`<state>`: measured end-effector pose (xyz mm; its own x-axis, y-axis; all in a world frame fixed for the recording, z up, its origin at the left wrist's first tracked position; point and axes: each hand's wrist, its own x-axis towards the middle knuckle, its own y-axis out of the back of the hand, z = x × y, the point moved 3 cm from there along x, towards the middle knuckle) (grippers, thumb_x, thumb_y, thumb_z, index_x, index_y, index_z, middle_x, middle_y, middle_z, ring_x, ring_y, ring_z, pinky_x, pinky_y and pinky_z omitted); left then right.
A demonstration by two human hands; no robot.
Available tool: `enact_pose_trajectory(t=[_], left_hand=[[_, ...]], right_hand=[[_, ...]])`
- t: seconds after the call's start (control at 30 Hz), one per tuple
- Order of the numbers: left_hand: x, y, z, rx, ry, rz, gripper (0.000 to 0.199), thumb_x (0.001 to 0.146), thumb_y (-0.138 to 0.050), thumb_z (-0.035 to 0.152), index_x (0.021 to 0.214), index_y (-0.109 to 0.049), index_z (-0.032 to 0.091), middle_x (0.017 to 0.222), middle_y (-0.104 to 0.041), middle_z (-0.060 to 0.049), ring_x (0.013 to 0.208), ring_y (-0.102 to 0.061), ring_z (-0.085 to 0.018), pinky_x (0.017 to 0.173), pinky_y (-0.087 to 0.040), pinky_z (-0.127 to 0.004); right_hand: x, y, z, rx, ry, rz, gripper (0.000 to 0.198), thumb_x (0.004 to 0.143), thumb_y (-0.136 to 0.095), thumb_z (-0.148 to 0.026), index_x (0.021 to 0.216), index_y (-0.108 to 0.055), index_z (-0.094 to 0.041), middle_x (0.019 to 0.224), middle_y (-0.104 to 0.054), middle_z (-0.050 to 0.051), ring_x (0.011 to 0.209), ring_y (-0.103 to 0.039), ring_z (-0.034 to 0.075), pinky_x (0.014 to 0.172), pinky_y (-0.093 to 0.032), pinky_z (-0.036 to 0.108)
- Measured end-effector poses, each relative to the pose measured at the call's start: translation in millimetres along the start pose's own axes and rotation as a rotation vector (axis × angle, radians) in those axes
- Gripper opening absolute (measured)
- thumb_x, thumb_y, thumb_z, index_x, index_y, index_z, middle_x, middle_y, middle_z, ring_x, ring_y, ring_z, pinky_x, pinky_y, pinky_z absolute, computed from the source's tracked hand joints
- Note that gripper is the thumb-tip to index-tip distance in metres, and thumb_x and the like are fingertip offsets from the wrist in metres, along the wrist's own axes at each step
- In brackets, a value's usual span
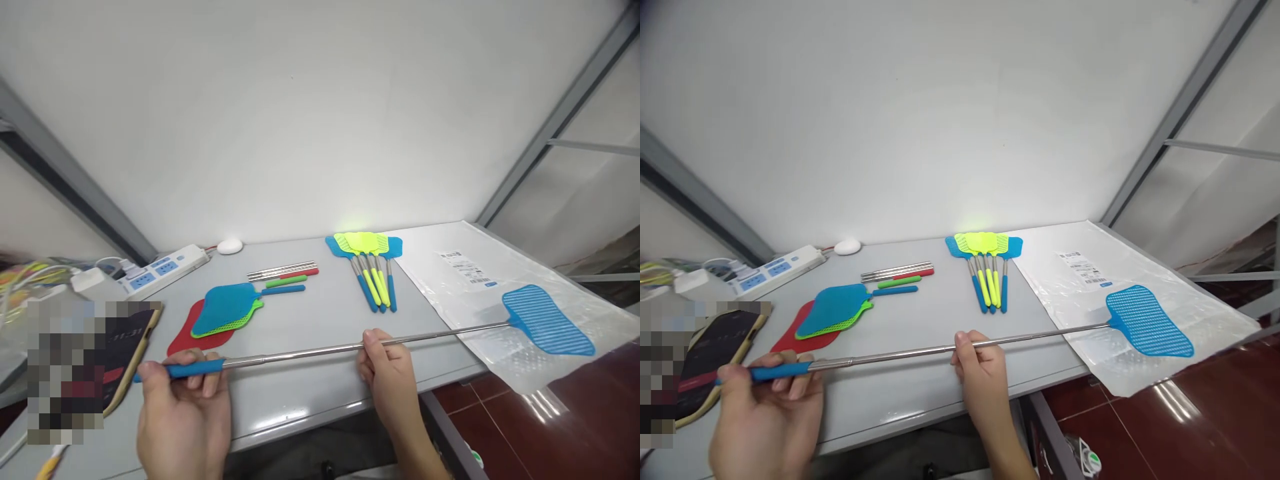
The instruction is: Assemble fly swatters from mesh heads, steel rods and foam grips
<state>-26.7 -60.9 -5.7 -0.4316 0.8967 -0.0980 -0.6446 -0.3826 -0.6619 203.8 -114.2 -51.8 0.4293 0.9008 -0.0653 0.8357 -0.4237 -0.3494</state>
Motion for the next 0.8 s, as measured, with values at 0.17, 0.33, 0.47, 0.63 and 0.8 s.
enact_pose_trajectory(t=[0.17, 0.33, 0.47, 0.63, 0.8], left_hand=[[14, 26, 16, -0.039, 0.003, 0.035, 0.036, 0.094, -0.052, 0.047, 0.072, -0.051, 0.018, 0.059, -0.031, 0.006, 0.05, -0.024, -0.009, 0.052, -0.039, -0.019], [27, 46, 29, -0.103, -0.055, 0.031, 0.039, 0.098, -0.043, 0.047, 0.071, -0.047, 0.019, 0.055, -0.032, 0.007, 0.047, -0.023, -0.01, 0.052, -0.042, -0.021], [28, 49, 29, -0.13, -0.055, 0.012, 0.041, 0.1, -0.038, 0.048, 0.072, -0.047, 0.019, 0.054, -0.033, 0.007, 0.045, -0.023, -0.009, 0.051, -0.043, -0.022], [27, 45, 24, -0.149, -0.037, 0.061, 0.035, 0.097, -0.047, 0.041, 0.07, -0.045, 0.019, 0.052, -0.032, 0.008, 0.043, -0.023, -0.009, 0.048, -0.038, -0.021], [23, 37, 20, -0.152, -0.018, 0.176, 0.028, 0.093, -0.052, 0.035, 0.071, -0.045, 0.02, 0.053, -0.033, 0.009, 0.042, -0.022, -0.008, 0.047, -0.037, -0.022]], right_hand=[[-2, 2, -3, 0.154, -0.006, 0.105, 0.04, 0.081, -0.071, -0.046, 0.06, -0.05, -0.018, 0.054, -0.04, -0.007, 0.044, -0.028, 0.005, 0.043, -0.022, 0.023], [-3, 3, -8, 0.216, 0.014, 0.157, 0.037, 0.082, -0.071, -0.044, 0.062, -0.057, -0.016, 0.051, -0.034, -0.008, 0.044, -0.028, 0.005, 0.043, -0.025, 0.022], [-3, 2, -10, 0.252, 0.038, 0.136, 0.035, 0.087, -0.066, -0.041, 0.063, -0.058, -0.016, 0.051, -0.034, -0.008, 0.044, -0.029, 0.005, 0.044, -0.027, 0.023], [-2, 2, -9, 0.225, 0.038, 0.068, 0.031, 0.085, -0.07, -0.037, 0.065, -0.059, -0.016, 0.053, -0.039, -0.006, 0.045, -0.029, 0.005, 0.044, -0.026, 0.022], [0, 6, -10, 0.266, 0.056, 0.059, 0.029, 0.087, -0.067, -0.035, 0.067, -0.058, -0.016, 0.054, -0.037, -0.007, 0.044, -0.029, 0.005, 0.044, -0.027, 0.023]])
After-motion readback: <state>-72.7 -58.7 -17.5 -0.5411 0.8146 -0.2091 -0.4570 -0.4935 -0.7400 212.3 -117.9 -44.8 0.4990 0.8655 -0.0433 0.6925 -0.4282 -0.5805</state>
